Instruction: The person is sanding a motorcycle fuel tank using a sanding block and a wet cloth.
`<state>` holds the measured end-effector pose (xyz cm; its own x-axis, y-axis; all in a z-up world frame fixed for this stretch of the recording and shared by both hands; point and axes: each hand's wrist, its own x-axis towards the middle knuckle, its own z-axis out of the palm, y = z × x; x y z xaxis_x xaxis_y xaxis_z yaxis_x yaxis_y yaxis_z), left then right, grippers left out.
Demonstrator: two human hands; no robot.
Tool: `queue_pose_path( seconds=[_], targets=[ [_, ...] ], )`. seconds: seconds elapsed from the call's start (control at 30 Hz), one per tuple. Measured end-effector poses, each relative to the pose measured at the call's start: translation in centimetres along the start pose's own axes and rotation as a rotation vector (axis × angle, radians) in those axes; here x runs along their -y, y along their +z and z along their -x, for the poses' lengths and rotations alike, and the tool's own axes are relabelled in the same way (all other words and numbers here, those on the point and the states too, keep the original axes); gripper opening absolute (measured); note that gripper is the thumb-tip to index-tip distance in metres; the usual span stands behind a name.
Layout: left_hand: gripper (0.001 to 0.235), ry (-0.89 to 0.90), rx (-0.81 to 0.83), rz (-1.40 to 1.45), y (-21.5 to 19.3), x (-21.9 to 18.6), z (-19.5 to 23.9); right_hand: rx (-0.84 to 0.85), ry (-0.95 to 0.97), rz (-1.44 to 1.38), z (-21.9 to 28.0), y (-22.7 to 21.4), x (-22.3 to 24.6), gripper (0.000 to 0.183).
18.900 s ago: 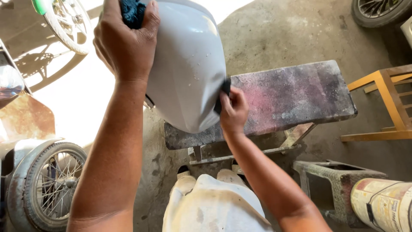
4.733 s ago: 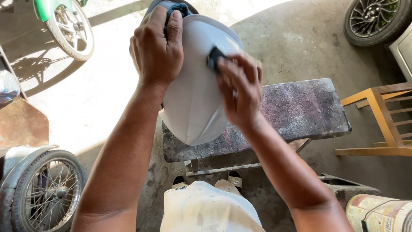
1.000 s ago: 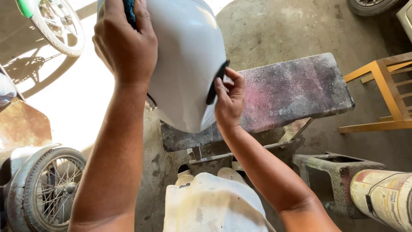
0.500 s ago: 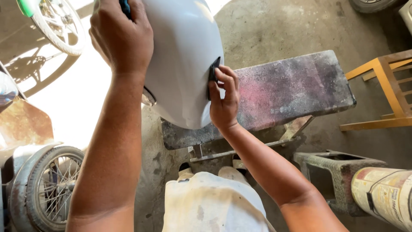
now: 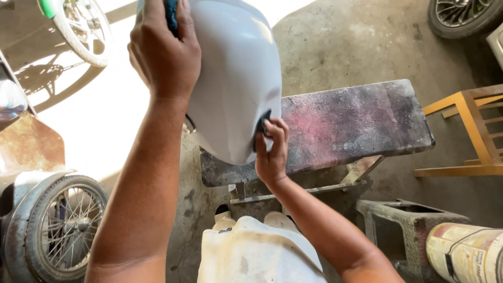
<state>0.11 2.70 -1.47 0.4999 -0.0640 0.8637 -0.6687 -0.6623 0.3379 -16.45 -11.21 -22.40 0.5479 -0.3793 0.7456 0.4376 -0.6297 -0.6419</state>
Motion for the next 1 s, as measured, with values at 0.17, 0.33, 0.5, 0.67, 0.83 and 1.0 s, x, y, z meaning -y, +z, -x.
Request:
queue_pose_path(
  seconds=[0.17,0.33,0.5,0.67,0.83,1.0],
  targets=[
    [0.022,-0.042,-0.002,-0.102,0.4,-1.0,0.3,0.047,0.374,-0.135,-0.6,-0.2,0.3,0.027],
    [0.023,0.0,-0.022,-0.087,0.3,-1.2,0.6,-0.026,0.204,-0.226,-4.6,-0.3,2.7,0.028],
    [0.027,-0.026,-0.002,-0.072,0.3,-1.2,0.6,0.038,0.45,-0.194,5.2,-0.2,-3.3,0.03],
    [0.027,-0.043,0.038,-0.119,0.2,-2.5,0.4,-0.012,0.374,-0.173,-3.7,-0.4,1.1,0.027],
    [0.022,0.073,-0.055,-0.018,0.6,-2.0,-0.2,-0.023,0.147,-0.093,-1.6,-0.9,1.3,0.026],
    [0.022,-0.024,0.046,-0.053,0.5,-2.1,0.5,0.061,0.271,-0.101,4.4,-0.6,-3.4,0.025]
  ],
)
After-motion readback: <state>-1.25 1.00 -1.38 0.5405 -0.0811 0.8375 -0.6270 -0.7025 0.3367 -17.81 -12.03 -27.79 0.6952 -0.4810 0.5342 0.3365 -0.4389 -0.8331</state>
